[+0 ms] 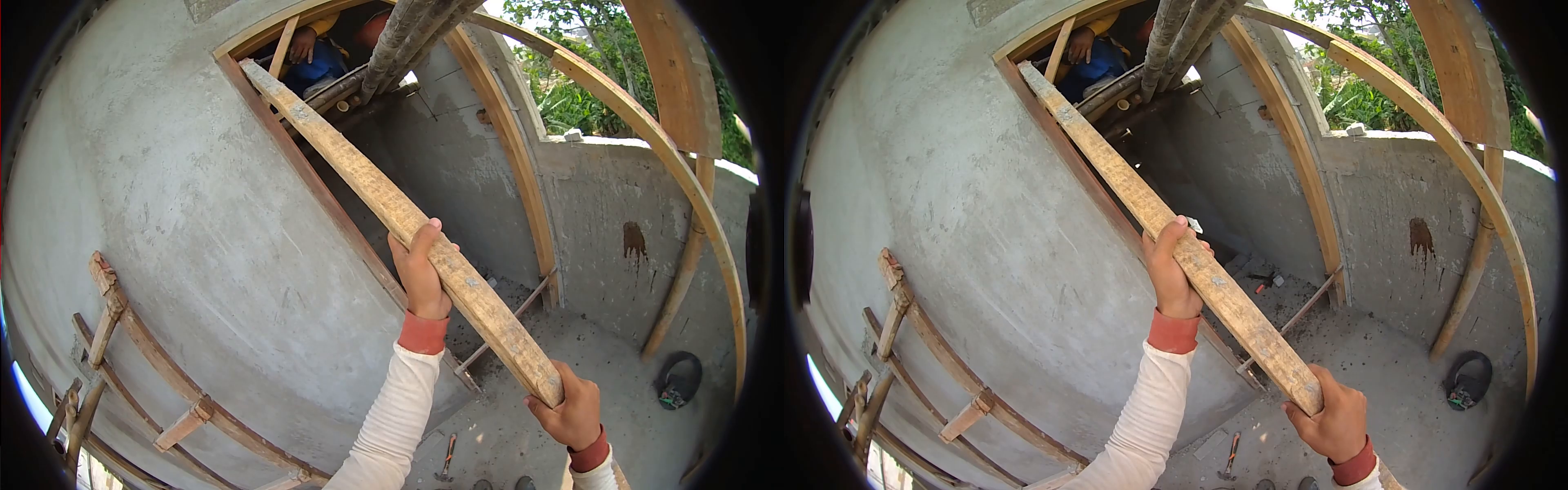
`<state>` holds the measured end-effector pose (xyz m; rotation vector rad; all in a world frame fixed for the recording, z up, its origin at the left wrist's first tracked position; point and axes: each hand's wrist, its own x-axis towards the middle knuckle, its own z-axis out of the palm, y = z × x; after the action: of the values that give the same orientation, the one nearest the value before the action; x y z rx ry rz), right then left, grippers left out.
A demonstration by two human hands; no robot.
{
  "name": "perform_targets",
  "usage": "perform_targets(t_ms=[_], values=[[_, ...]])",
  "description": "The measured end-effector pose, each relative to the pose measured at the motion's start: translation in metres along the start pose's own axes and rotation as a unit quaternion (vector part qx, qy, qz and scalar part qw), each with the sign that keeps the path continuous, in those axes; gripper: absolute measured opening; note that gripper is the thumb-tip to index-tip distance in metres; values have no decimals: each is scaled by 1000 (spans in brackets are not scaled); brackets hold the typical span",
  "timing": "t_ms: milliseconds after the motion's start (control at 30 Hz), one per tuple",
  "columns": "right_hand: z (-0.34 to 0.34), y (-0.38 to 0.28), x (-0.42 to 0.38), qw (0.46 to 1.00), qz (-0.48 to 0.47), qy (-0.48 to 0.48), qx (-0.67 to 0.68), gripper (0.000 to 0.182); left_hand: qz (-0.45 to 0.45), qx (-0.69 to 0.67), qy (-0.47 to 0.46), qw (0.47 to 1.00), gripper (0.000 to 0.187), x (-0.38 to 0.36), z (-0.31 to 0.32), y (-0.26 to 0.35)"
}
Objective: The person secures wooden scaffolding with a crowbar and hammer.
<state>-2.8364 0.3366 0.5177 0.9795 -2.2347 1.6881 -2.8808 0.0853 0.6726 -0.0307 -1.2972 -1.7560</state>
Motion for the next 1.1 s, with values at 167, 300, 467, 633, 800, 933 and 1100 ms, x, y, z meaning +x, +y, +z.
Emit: perform_targets(t_ms=[167, 300, 467, 633, 800, 933, 1100], values=[[1, 1, 0, 1000, 0, 2, 3, 49, 0, 0, -1, 1000, 27, 0, 0, 0], [1, 2, 0, 1000, 1, 2, -1, 50, -3, 0, 5, 1000, 28, -1, 1, 1], [0, 1, 1, 1000, 4, 1, -3, 50, -5, -1, 1, 1000, 28, 0, 1, 0], [0, 1, 2, 1000, 7, 1, -3, 49, -5, -5, -1, 1000, 27, 1, 2, 0], [0, 1, 2, 1000, 4, 0, -8, 49, -9, -6, 2, 1000, 25, 1, 1, -1], [1, 3, 2, 1000, 1, 3, -5, 50, -9, -3, 4, 1000, 24, 2, 2, -1], [0, 3, 3, 1000, 5, -2, -2, 51, -8, -2, 9, 1000, 25, 2, 3, -2]])
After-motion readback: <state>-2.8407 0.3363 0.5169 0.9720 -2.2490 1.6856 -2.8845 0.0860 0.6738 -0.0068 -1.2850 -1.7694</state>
